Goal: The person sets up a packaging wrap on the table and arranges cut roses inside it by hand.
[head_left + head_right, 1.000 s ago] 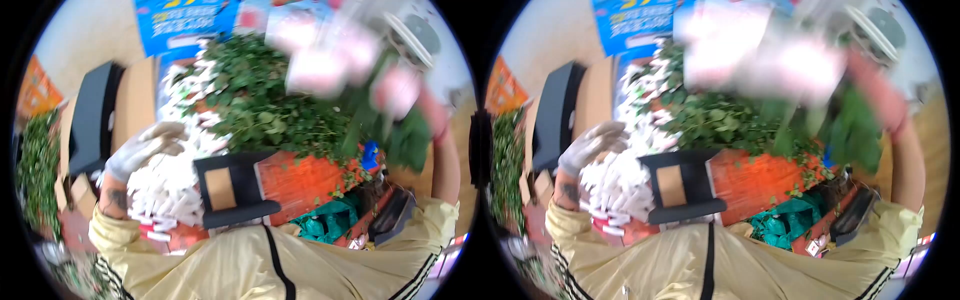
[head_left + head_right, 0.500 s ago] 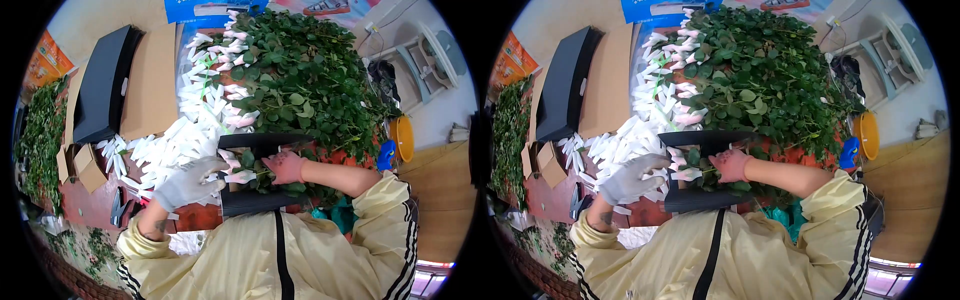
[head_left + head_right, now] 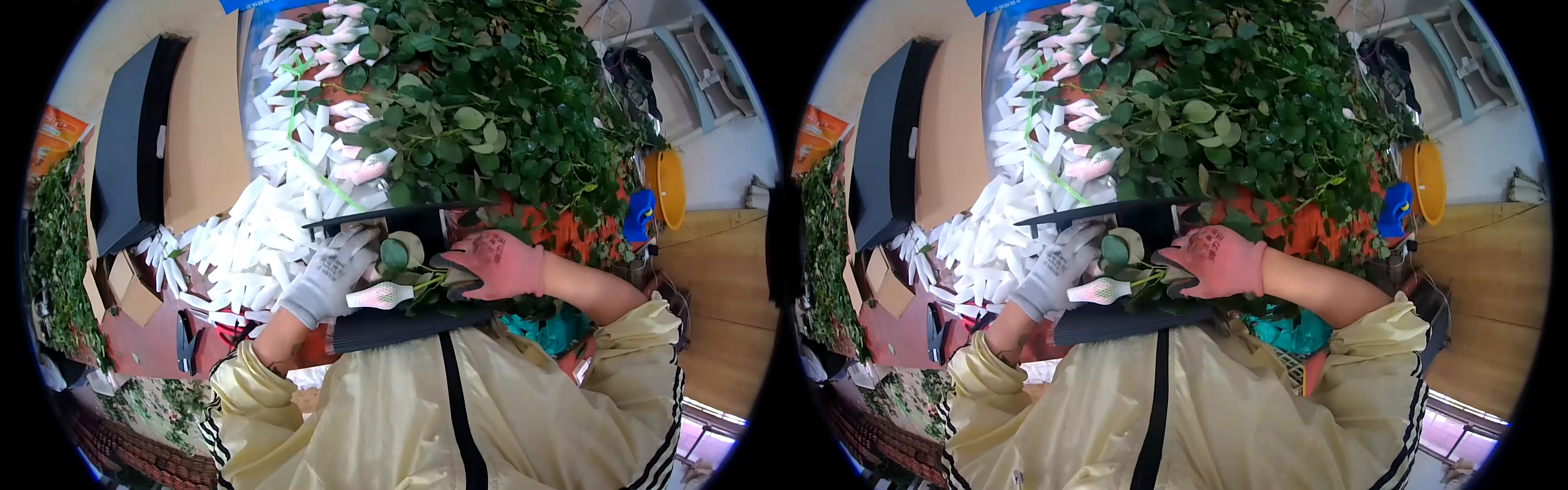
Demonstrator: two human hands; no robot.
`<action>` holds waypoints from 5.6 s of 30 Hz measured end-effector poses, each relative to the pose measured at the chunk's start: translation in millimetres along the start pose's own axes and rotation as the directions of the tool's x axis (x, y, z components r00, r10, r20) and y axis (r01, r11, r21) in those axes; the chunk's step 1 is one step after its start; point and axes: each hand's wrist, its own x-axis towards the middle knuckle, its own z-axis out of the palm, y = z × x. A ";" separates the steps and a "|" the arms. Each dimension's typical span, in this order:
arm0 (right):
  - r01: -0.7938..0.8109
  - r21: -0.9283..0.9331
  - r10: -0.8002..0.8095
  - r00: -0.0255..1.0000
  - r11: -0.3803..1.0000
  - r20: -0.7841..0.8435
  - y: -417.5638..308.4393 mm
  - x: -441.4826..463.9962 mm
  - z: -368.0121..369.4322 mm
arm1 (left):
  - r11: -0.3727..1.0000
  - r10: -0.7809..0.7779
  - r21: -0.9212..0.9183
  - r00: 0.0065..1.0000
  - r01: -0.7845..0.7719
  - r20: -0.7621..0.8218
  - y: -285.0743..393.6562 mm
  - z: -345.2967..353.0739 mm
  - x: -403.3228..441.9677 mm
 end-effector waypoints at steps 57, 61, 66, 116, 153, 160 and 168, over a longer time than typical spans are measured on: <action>-0.061 -0.070 0.072 0.983 0.996 0.166 -38.7 80.0 38.5 | 0.943 -0.278 -0.256 0.924 0.210 -0.264 -0.5 16.8 -26.5; 0.062 -0.031 -0.058 0.990 0.998 0.131 -33.7 93.2 56.3 | 0.899 -0.268 -0.397 0.950 0.186 -0.162 -10.2 22.8 -31.6; 0.135 -0.001 -0.135 0.989 0.991 -0.067 -30.6 93.4 73.5 | 0.940 -0.133 -0.342 0.942 0.022 -0.307 -20.8 43.9 -19.2; 0.079 0.069 -0.085 0.992 0.995 0.090 -23.1 97.7 85.3 | 0.885 -0.090 -0.450 0.992 0.120 0.086 22.9 -26.2 -40.0; 0.013 -0.167 -0.032 0.993 0.986 -0.113 -35.0 101.7 75.2 | 0.885 -0.238 -0.371 0.958 0.282 0.159 17.1 -9.1 -38.2; -0.018 -0.155 -0.007 0.987 0.988 -0.161 -34.3 106.3 82.1 | 0.919 -0.382 -0.110 0.924 0.380 -0.006 -4.3 1.9 -35.2; -0.027 -0.090 0.012 0.987 0.996 -0.161 -36.6 103.8 72.0 | 0.807 -0.497 0.168 0.804 0.566 -0.326 -22.6 -5.5 -55.2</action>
